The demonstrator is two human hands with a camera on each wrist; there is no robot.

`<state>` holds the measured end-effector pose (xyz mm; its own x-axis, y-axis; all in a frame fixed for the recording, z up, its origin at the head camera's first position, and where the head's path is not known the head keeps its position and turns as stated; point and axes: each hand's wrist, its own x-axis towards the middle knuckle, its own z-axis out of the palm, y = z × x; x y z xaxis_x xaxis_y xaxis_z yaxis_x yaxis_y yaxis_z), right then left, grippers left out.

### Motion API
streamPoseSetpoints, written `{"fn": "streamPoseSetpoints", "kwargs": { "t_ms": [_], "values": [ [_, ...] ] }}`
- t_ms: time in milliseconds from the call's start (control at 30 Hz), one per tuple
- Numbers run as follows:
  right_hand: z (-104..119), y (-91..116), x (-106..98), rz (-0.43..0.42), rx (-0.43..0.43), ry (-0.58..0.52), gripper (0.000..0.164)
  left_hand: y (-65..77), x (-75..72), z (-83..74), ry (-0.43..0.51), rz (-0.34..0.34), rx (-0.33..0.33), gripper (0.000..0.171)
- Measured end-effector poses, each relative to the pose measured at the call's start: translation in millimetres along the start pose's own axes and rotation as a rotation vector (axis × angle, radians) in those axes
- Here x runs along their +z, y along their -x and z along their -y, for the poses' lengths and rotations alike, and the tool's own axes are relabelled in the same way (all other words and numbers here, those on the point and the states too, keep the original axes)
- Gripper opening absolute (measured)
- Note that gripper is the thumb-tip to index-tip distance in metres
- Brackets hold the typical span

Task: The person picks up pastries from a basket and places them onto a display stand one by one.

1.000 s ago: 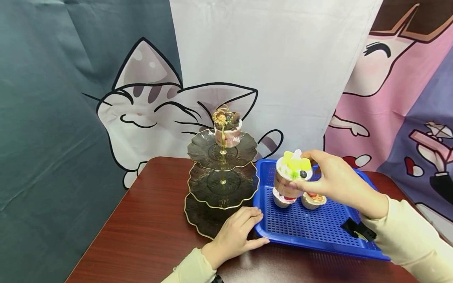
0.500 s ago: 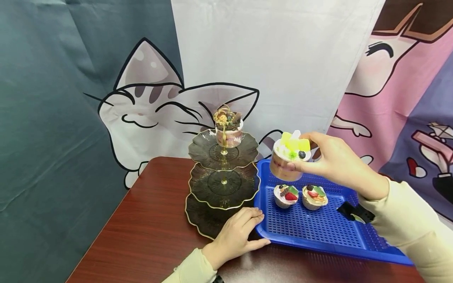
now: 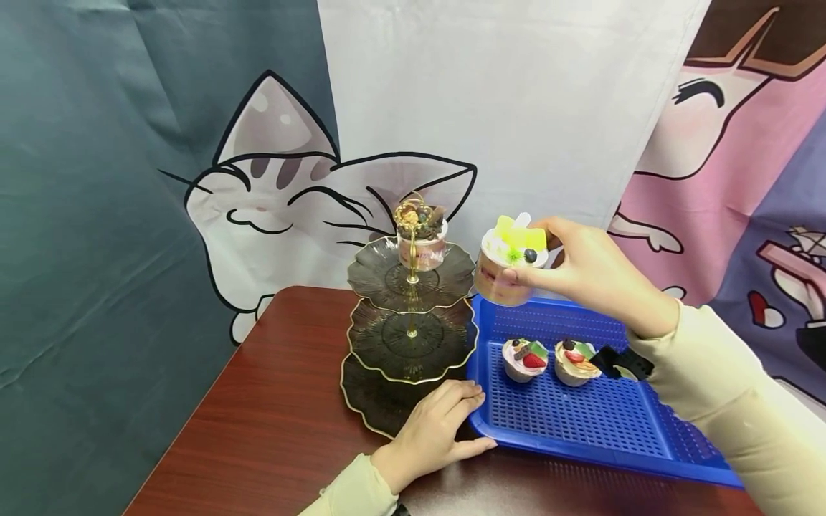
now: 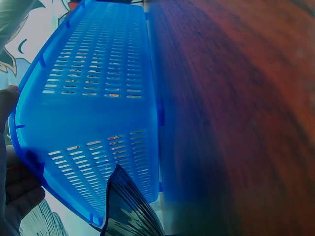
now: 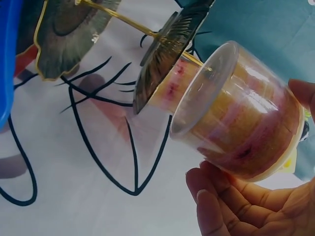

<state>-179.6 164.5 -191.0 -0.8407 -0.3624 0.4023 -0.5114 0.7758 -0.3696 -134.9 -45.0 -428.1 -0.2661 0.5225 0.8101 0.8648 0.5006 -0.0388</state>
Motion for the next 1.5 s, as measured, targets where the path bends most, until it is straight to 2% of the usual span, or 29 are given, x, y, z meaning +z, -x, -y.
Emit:
{"fn": "streamPoseSetpoints", "kwargs": {
  "t_ms": [133,333,633,1067,1500],
  "values": [
    [5,-7,2,-0.009,-0.026,-0.007,0.051,-0.1,-0.5,-0.5,-0.008,0.001,0.002,0.055],
    [13,-17,11,-0.022,0.015,-0.031,0.05,-0.2,-0.8,-1.0,-0.015,-0.007,0.008,0.056],
    [27,-25,23,-0.046,0.0,-0.018,0.053,-0.9,1.2,-1.4,0.0,0.004,-0.007,0.054],
    [36,-32,43,-0.018,-0.024,-0.081,0.051,-1.0,1.5,-1.7,0.008,0.007,-0.004,0.054],
    [40,-35,56,-0.004,-0.045,-0.077,0.056,-1.0,0.0,-1.6,-0.009,0.002,0.005,0.055]
  ]
}}
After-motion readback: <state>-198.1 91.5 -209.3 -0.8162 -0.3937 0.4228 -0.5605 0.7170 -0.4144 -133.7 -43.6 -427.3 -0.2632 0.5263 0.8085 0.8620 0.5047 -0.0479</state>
